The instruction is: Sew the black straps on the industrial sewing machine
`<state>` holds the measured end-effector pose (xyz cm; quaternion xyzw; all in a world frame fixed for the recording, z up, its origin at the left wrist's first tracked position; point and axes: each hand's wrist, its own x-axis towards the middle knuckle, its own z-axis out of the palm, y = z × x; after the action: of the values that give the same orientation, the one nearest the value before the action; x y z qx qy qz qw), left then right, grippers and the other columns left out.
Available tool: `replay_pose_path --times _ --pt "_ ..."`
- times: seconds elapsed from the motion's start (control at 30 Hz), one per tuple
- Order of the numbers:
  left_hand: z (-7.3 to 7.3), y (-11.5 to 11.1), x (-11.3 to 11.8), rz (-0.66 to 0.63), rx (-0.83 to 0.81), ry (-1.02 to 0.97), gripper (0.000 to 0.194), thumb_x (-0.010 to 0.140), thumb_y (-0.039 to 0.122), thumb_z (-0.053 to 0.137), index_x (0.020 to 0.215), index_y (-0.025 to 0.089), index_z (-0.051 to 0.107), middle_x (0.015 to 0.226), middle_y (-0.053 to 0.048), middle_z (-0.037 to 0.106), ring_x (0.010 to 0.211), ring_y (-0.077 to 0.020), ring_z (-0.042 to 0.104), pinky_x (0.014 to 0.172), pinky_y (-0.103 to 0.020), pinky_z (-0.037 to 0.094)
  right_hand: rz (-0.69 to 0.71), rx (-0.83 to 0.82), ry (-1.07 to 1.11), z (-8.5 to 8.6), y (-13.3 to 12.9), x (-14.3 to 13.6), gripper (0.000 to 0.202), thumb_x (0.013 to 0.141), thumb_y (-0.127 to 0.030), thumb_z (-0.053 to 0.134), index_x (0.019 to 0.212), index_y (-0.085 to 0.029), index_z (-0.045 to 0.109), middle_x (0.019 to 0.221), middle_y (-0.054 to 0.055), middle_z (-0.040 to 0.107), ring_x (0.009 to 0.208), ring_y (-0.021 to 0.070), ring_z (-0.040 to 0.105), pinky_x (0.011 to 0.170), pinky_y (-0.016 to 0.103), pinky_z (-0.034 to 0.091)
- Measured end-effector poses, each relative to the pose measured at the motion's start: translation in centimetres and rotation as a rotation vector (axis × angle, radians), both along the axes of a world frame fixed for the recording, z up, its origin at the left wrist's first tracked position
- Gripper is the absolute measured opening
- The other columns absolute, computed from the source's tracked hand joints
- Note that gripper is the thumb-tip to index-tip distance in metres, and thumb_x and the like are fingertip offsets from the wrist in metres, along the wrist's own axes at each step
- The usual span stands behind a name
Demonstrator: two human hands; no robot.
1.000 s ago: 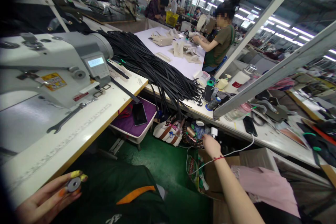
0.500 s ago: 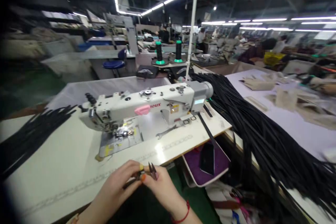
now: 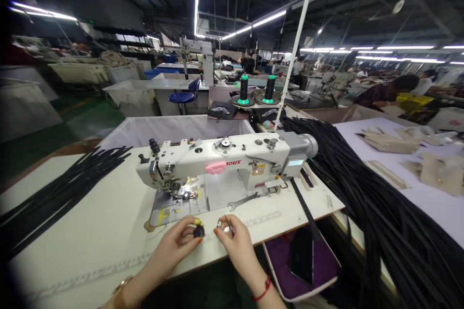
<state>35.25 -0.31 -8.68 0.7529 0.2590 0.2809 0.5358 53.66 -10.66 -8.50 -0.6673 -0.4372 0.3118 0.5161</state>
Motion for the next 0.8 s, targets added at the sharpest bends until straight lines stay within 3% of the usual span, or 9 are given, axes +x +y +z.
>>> replay_pose_path --times 0.07,0.13,0.23,0.27,0.33,0.5,0.57,0.67,0.8 --pt "-1.8 1.2 1.1 0.023 0.055 0.014 0.027 0.087 0.030 0.061 0.112 0.020 0.059 0.116 -0.012 0.062 0.103 -0.0251 0.065 0.092 -0.040 0.055 -0.086 -0.023 -0.278 -0.5 0.6 2.0 0.020 0.084 -0.030 0.062 0.101 -0.019 0.062 0.092 0.005 0.066 0.086 0.0220 0.061 0.078 0.033 0.045" --pt "-3.2 2.0 2.0 0.003 0.247 0.082 0.024 0.086 0.027 0.061 0.109 0.021 0.064 0.116 -0.012 0.064 0.109 -0.0286 0.063 0.099 -0.046 0.050 -0.128 -0.032 -0.473 -1.1 1.0 3.6 0.019 0.086 -0.027 0.056 0.104 -0.020 0.060 0.098 0.006 0.065 0.090 0.0236 0.062 0.079 0.035 0.046" --pt "-2.7 2.4 2.9 -0.044 0.539 0.188 0.026 0.084 0.020 0.060 0.108 0.023 0.067 0.117 -0.013 0.065 0.112 -0.0321 0.061 0.098 -0.052 0.050 -0.140 -0.045 -0.581 -2.1 1.3 4.9 0.018 0.087 -0.025 0.052 0.104 -0.021 0.058 0.098 0.006 0.064 0.085 0.0227 0.063 0.074 0.034 0.048" --pt "-1.5 2.5 3.3 -0.055 0.619 0.192 0.029 0.083 0.018 0.060 0.111 0.022 0.066 0.120 -0.014 0.063 0.113 -0.0328 0.060 0.097 -0.052 0.051 -0.146 -0.044 -0.583 -2.4 1.3 5.1 0.017 0.087 -0.025 0.052 0.104 -0.021 0.057 0.096 0.005 0.064 0.084 0.0223 0.063 0.074 0.033 0.048" --pt "2.7 3.1 4.3 -0.095 0.764 0.148 0.035 0.085 0.017 0.059 0.119 0.021 0.062 0.129 -0.017 0.057 0.117 -0.0328 0.057 0.095 -0.050 0.052 -0.162 -0.031 -0.559 -2.9 1.3 5.2 0.015 0.087 -0.026 0.053 0.102 -0.023 0.057 0.094 0.005 0.064 0.083 0.0221 0.064 0.073 0.033 0.049" --pt "17.8 8.1 10.0 -0.209 1.004 0.012 0.032 0.093 0.020 0.052 0.125 0.018 0.057 0.125 -0.013 0.058 0.116 -0.0239 0.055 0.101 -0.042 0.045 -0.209 0.045 -0.472 -3.6 1.3 5.3 0.012 0.087 -0.032 0.056 0.098 -0.026 0.059 0.090 0.003 0.066 0.080 0.0229 0.064 0.072 0.034 0.049" --pt "21.8 10.9 12.7 -0.286 1.092 0.145 0.029 0.090 0.019 0.058 0.118 0.016 0.063 0.116 -0.011 0.062 0.106 -0.0234 0.060 0.097 -0.039 0.047 -0.226 0.074 -0.446 -3.9 1.3 5.4 0.013 0.087 -0.036 0.057 0.097 -0.028 0.059 0.089 0.003 0.066 0.078 0.0234 0.064 0.071 0.035 0.049" --pt "24.2 13.7 15.4 -0.505 1.173 0.343 0.019 0.082 0.014 0.065 0.101 0.015 0.071 0.098 -0.008 0.067 0.090 -0.0200 0.065 0.085 -0.029 0.050 -0.247 0.100 -0.413 -4.8 1.4 5.8 0.013 0.086 -0.039 0.057 0.096 -0.031 0.058 0.087 0.003 0.067 0.077 0.0251 0.065 0.069 0.036 0.051" --pt "23.9 13.1 15.6 -0.535 1.256 0.392 0.032 0.089 0.016 0.042 0.090 0.008 0.073 0.090 -0.001 0.064 0.087 -0.0161 0.066 0.084 -0.024 0.047 -0.239 0.152 -0.416 -6.3 2.2 7.1 0.026 0.069 -0.035 0.069 0.091 -0.039 0.056 0.078 -0.002 0.066 0.067 0.0269 0.067 0.059 0.036 0.052"
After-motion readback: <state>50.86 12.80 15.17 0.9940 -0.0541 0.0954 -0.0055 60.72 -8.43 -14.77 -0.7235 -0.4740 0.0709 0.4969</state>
